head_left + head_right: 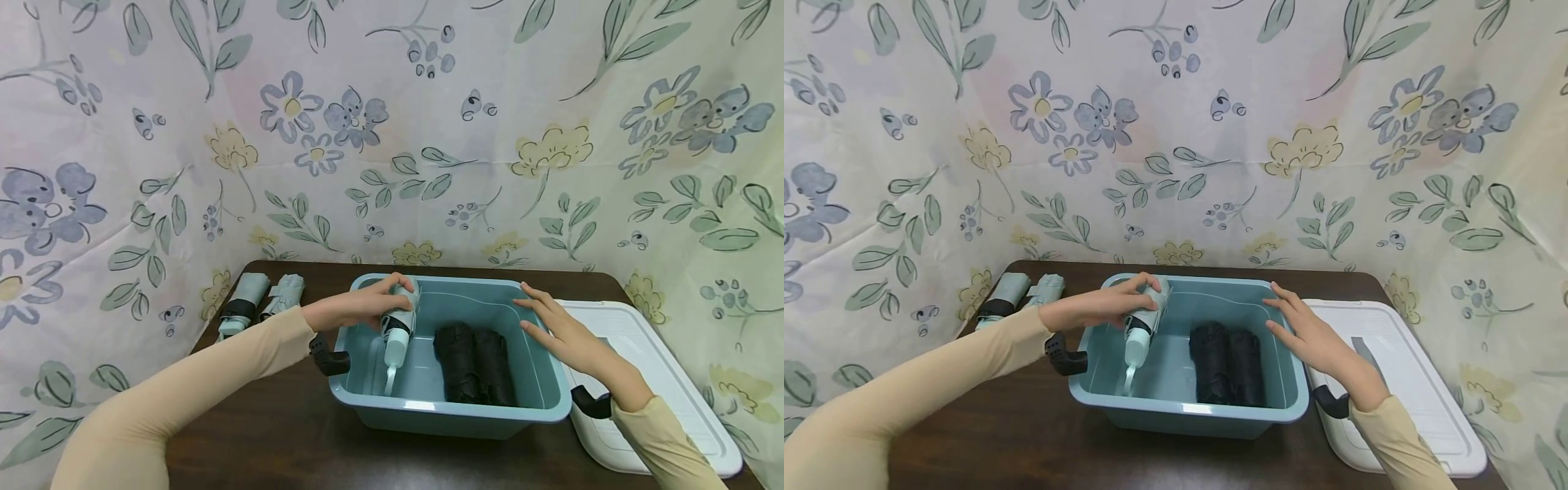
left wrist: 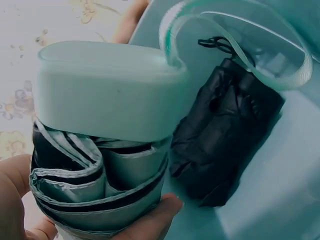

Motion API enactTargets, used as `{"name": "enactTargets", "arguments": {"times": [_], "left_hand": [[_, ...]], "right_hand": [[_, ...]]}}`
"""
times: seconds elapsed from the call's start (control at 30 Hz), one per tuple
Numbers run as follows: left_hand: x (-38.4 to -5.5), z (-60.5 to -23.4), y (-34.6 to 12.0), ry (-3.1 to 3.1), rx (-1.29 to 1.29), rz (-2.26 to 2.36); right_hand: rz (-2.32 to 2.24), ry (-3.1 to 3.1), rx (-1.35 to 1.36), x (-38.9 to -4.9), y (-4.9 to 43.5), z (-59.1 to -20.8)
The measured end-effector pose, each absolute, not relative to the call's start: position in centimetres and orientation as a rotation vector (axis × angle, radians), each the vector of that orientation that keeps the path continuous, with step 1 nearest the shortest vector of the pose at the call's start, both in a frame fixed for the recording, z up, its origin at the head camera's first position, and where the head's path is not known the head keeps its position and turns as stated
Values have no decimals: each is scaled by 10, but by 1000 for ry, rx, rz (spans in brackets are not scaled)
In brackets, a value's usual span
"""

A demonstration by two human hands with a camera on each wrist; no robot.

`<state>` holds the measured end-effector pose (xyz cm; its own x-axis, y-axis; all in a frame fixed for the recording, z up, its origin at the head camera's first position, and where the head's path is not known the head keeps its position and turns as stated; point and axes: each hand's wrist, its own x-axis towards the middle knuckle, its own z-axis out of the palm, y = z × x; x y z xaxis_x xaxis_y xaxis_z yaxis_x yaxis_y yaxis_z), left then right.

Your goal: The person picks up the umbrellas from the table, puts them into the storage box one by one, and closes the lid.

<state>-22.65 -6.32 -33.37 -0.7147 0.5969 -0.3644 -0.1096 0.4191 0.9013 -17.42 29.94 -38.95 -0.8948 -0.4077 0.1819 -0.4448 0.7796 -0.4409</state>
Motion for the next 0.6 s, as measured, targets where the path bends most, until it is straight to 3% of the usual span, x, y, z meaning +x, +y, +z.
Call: {"name": "enactTargets", "arguments": {"times": [0.6], "left_hand": [[-228,-359,-29,1947,415,1304]], "right_hand": [[755,-2905,685,-174,300,-389]]}}
